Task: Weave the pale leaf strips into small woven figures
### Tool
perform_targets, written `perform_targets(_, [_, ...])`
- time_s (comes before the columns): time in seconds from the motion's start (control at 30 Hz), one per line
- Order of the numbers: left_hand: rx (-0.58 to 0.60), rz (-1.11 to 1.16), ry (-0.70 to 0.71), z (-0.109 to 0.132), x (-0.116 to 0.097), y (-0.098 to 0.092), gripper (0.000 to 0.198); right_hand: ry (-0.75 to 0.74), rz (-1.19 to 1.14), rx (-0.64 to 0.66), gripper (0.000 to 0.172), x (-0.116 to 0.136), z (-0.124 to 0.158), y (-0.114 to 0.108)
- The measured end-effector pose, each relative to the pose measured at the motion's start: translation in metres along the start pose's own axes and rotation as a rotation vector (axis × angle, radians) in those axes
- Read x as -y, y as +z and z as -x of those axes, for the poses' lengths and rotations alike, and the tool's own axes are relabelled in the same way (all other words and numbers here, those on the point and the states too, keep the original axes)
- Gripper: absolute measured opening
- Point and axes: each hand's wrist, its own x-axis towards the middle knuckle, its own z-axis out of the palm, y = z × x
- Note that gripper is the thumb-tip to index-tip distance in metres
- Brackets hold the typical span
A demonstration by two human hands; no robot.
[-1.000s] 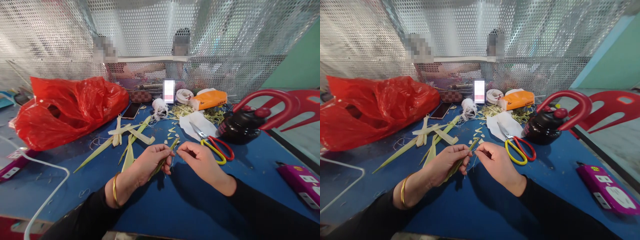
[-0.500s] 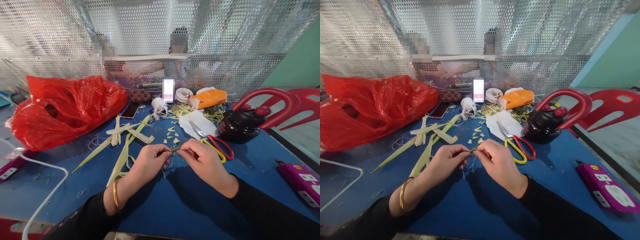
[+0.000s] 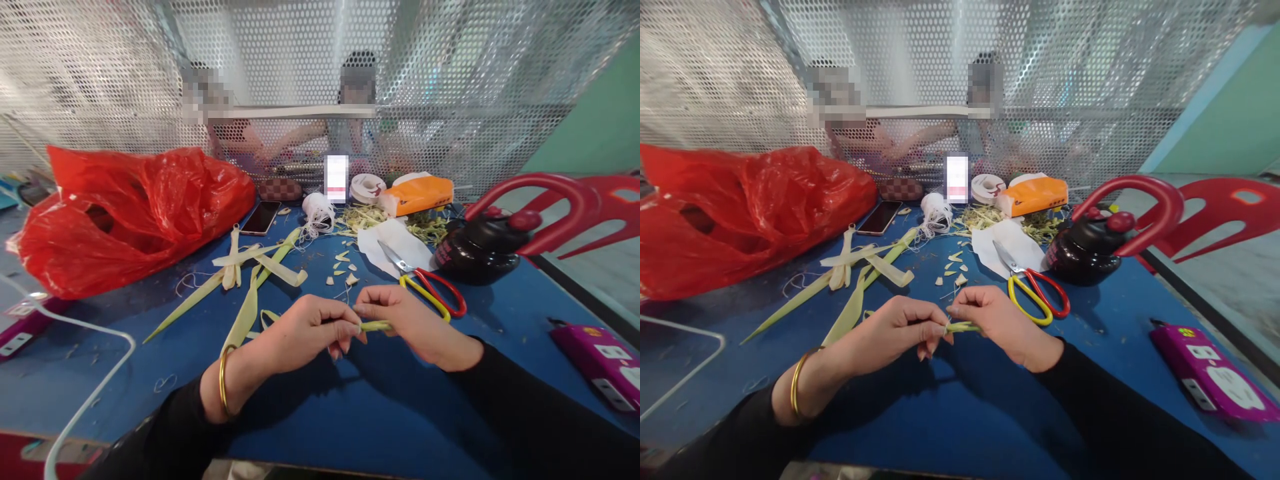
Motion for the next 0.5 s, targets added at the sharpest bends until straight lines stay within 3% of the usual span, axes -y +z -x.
perform_targets(0.13, [-0.072,0.065,0.040,-0.001,-0.002,-0.002,0.018,0.079,-0.253,0.077,0.029,-0.010,-0.001,0.004])
perform_targets(0.23, [-0.160,0.107,0.079,-0.003,-0.002,-0.004,0.017,0.024,-0.240,0.010,0.031,-0.012,0.001,0.010])
perform_targets(0.37, [-0.261,0.136,0.056,-0.004,-0.003,-0.005,0.017,-0.218,0.157,-0.146,0.033,-0.008,0.009,0.017])
perform_targets(0.5, [-0.372,0.066,-0.001,-0.006,0.000,-0.004,0.017,-0.523,0.673,-0.166,0.025,-0.006,0.018,0.020])
